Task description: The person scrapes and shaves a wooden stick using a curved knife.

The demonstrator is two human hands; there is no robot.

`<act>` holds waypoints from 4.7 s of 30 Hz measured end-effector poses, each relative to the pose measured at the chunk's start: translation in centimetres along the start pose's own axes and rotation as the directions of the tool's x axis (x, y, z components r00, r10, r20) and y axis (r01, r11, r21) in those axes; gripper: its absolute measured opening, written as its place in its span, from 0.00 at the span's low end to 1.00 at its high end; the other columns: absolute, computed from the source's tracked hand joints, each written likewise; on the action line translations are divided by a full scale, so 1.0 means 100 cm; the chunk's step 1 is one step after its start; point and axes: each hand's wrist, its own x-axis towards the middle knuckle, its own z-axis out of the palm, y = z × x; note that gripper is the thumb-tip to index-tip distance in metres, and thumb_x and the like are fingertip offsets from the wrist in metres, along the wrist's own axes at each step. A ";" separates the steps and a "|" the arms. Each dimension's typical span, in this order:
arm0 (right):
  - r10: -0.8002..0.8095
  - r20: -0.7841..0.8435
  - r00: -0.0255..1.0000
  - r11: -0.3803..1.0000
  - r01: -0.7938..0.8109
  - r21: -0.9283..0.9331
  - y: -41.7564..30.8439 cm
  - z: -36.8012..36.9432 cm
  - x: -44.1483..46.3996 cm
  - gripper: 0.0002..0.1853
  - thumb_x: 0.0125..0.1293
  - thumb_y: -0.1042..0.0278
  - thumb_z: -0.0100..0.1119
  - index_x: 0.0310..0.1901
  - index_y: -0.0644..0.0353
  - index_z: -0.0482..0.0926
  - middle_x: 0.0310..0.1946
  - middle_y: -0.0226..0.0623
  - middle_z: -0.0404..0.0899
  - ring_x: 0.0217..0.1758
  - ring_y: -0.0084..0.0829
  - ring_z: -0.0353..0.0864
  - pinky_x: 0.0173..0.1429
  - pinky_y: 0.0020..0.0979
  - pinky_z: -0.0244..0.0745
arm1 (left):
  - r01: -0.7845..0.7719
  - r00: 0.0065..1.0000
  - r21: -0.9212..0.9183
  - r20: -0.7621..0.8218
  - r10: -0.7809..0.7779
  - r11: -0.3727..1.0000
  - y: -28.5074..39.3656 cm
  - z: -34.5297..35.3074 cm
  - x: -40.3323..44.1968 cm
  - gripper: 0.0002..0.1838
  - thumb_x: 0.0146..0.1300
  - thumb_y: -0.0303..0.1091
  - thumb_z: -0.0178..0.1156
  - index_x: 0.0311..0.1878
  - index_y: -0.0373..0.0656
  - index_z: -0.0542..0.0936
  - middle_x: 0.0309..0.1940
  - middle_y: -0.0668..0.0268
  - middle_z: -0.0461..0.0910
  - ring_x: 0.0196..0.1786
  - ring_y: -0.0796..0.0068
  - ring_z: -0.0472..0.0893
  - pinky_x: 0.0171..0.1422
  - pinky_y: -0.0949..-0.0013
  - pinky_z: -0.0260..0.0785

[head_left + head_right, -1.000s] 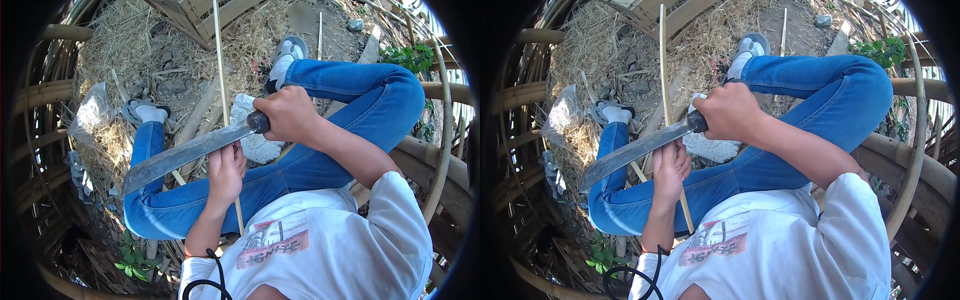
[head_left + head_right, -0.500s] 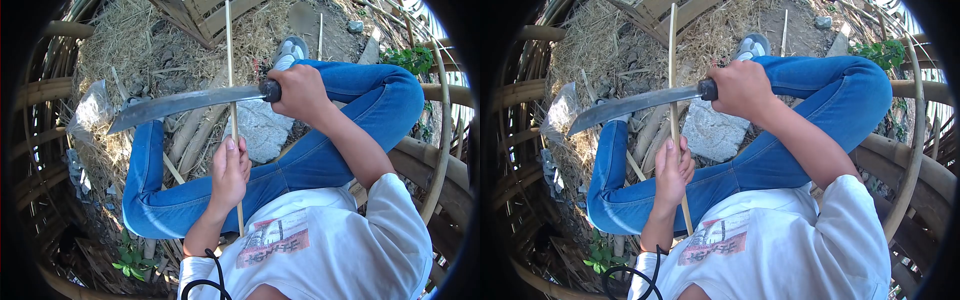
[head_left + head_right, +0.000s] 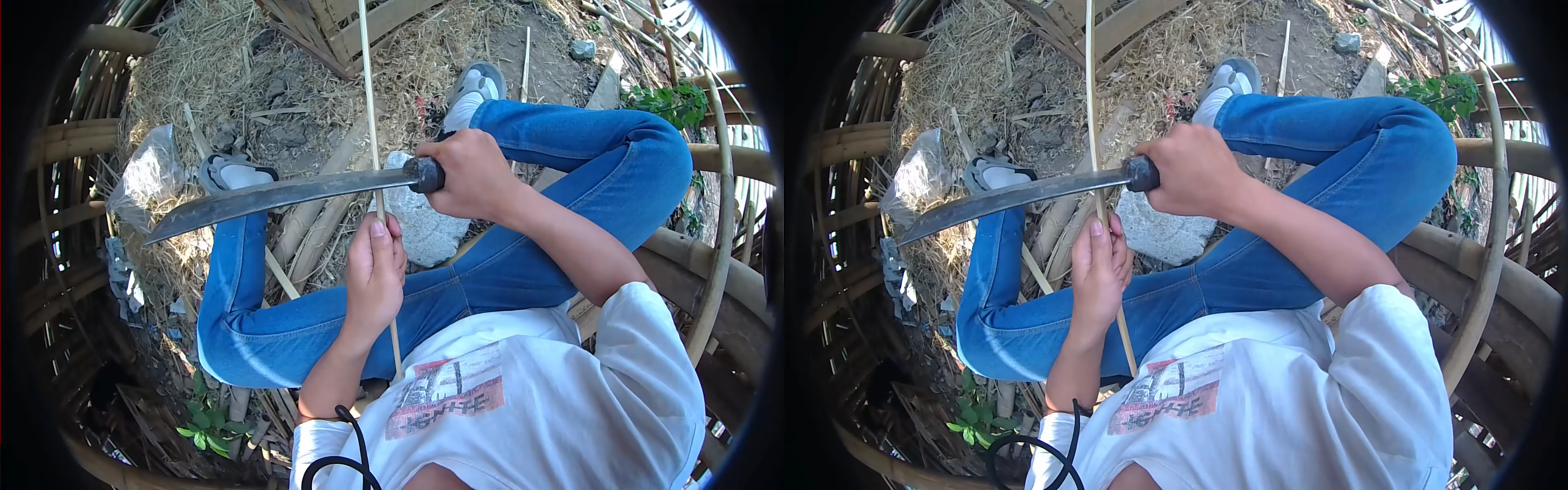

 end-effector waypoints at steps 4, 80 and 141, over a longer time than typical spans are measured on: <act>-0.018 0.079 0.997 0.998 0.023 -0.066 -0.003 0.002 -0.003 0.13 0.39 0.66 0.64 0.31 0.58 0.85 0.19 0.49 0.79 0.27 0.53 0.83 0.36 0.48 0.80 | -0.011 0.999 0.108 -0.031 0.014 0.994 -0.009 -0.003 0.004 0.17 0.82 0.43 0.39 0.39 0.42 0.69 0.17 0.78 0.59 0.18 0.89 0.58 0.21 0.77 0.51; 0.124 -0.435 0.892 0.938 -0.248 -0.241 0.050 -0.059 0.011 0.16 0.44 0.66 0.63 0.39 0.52 0.89 0.24 0.46 0.83 0.31 0.48 0.84 0.41 0.45 0.81 | -0.229 0.971 0.338 0.144 0.190 0.913 0.002 0.002 -0.010 0.17 0.81 0.41 0.40 0.38 0.38 0.70 0.16 0.74 0.61 0.18 0.87 0.58 0.22 0.75 0.51; 0.424 0.078 0.902 0.381 -0.256 0.889 0.054 -0.076 0.009 0.05 0.58 0.77 0.59 0.30 0.61 0.71 0.17 0.20 0.60 0.16 0.11 0.56 0.20 0.19 0.49 | -0.151 0.936 0.278 0.349 0.047 0.949 0.021 -0.012 -0.005 0.19 0.75 0.46 0.55 0.52 0.37 0.72 0.19 0.81 0.61 0.19 0.93 0.57 0.22 0.81 0.44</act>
